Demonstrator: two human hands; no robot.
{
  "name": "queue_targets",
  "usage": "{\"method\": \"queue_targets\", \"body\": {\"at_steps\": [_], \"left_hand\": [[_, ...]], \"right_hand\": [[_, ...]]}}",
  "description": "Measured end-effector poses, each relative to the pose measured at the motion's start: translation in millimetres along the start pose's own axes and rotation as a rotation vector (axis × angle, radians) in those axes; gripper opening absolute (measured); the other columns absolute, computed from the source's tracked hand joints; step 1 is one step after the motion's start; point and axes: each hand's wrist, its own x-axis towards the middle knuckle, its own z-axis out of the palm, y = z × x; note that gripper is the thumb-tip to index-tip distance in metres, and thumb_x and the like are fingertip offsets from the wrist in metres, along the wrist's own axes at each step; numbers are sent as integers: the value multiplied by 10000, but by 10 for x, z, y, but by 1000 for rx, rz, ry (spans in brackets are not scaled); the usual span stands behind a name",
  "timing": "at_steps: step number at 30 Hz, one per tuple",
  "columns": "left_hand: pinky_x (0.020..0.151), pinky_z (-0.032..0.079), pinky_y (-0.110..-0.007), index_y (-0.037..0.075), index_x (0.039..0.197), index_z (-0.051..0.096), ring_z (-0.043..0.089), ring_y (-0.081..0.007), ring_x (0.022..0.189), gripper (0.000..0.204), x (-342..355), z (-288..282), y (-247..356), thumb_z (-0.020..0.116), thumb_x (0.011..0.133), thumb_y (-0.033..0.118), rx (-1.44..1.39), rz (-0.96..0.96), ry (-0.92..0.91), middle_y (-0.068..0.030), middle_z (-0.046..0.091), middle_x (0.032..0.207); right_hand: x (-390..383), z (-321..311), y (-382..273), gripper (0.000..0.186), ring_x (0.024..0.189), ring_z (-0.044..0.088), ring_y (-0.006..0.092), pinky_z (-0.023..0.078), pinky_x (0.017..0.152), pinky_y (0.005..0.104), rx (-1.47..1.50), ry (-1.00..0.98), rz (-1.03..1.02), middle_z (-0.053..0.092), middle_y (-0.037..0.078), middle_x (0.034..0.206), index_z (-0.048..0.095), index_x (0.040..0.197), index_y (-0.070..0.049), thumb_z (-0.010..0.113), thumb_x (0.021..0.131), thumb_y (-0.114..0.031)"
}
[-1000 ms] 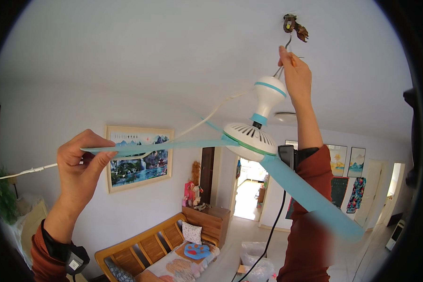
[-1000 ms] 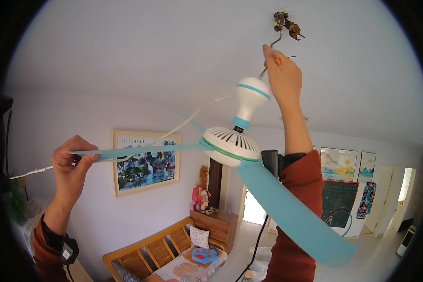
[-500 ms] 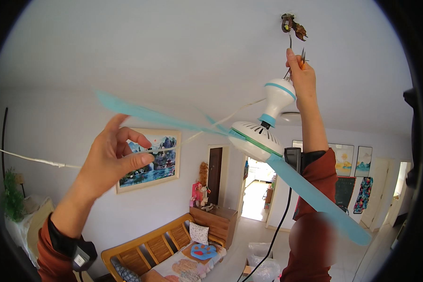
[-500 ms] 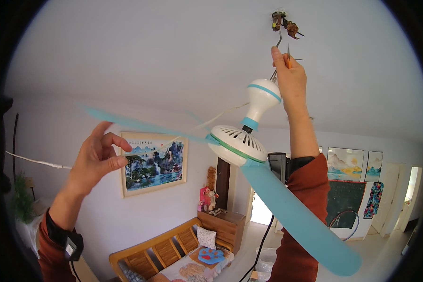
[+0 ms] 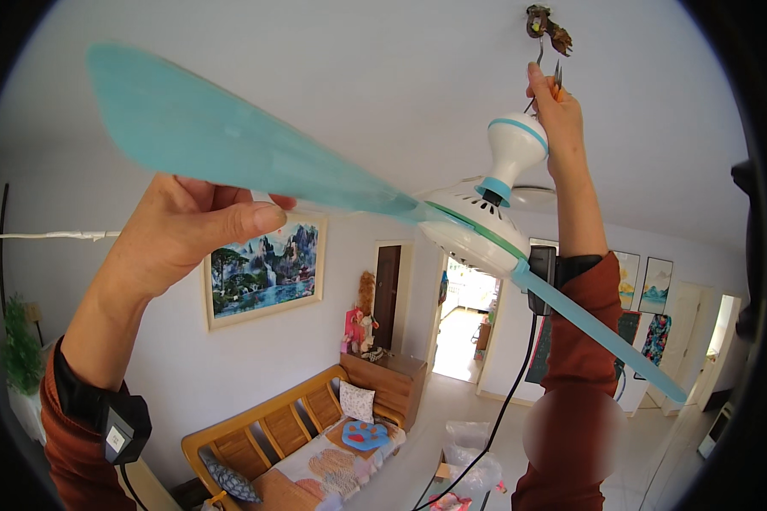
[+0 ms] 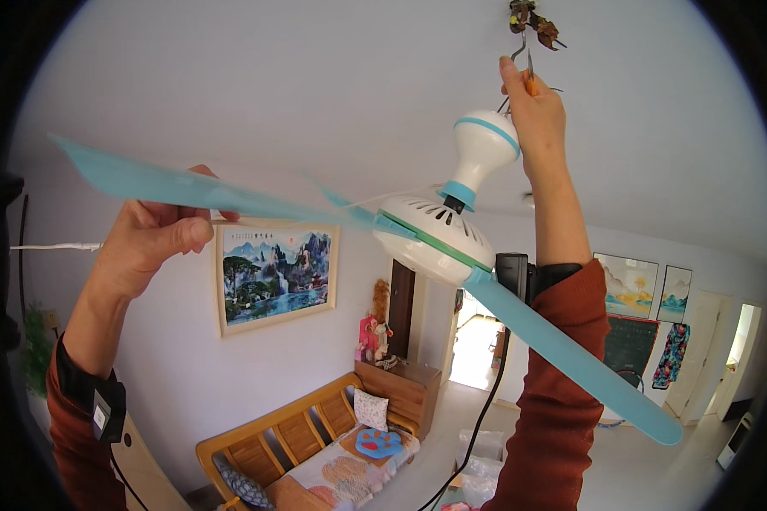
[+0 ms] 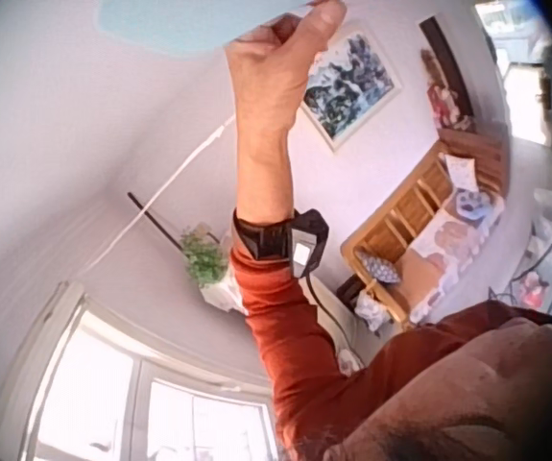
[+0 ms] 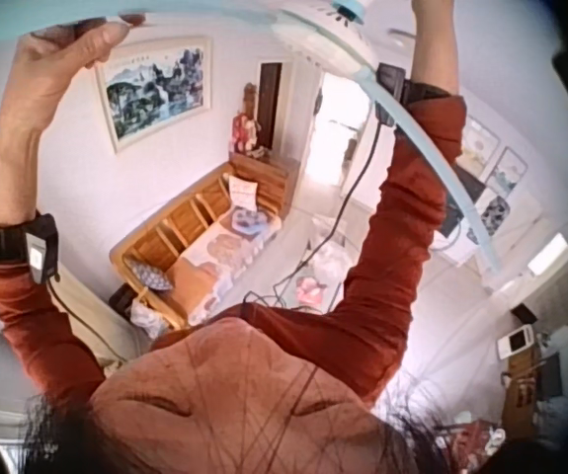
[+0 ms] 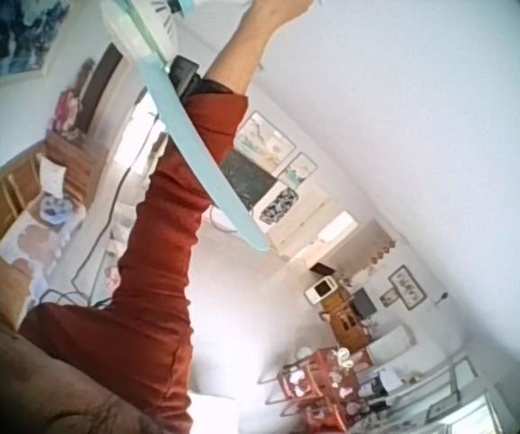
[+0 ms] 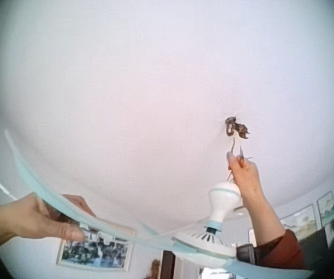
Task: The person stands on a chair and connects the ceiling fan's power cord to the ceiling wiring. They use pliers to strip and twist wires, then secure the fan to the ceiling mount. The fan is left hanging and operational at the end.
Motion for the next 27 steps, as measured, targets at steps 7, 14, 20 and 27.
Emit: {"method": "queue_targets", "body": {"at_steps": [7,14,20,27], "left_hand": [[619,472,-220,33,947,633,536,-94,693,253,-35,-66,-182,751,727,72,23,-17,4,-68,626,878],[614,485,-232,35,869,647,571,-108,733,206,-50,9,-92,755,727,138,145,4,20,-51,622,853],[584,488,-237,28,867,661,575,-120,713,228,34,22,-97,749,730,188,123,93,51,-46,622,811],[540,454,-214,23,865,682,519,-102,623,239,163,31,-51,730,755,229,102,174,26,-52,624,784]], "right_hand": [[-2,152,42,428,517,307,56,252,495,208,-14,17,-4,354,-66,572,537,676,-117,627,792,-519],[-10,82,16,425,514,309,54,251,492,209,11,24,-8,350,-66,564,539,676,-113,635,791,-511],[-20,143,3,421,516,317,53,255,490,215,7,19,-4,353,-66,563,552,694,-105,632,795,-507],[-33,112,-37,431,502,290,47,234,483,213,14,-67,-55,326,-79,557,597,761,-74,583,836,-498]]}}
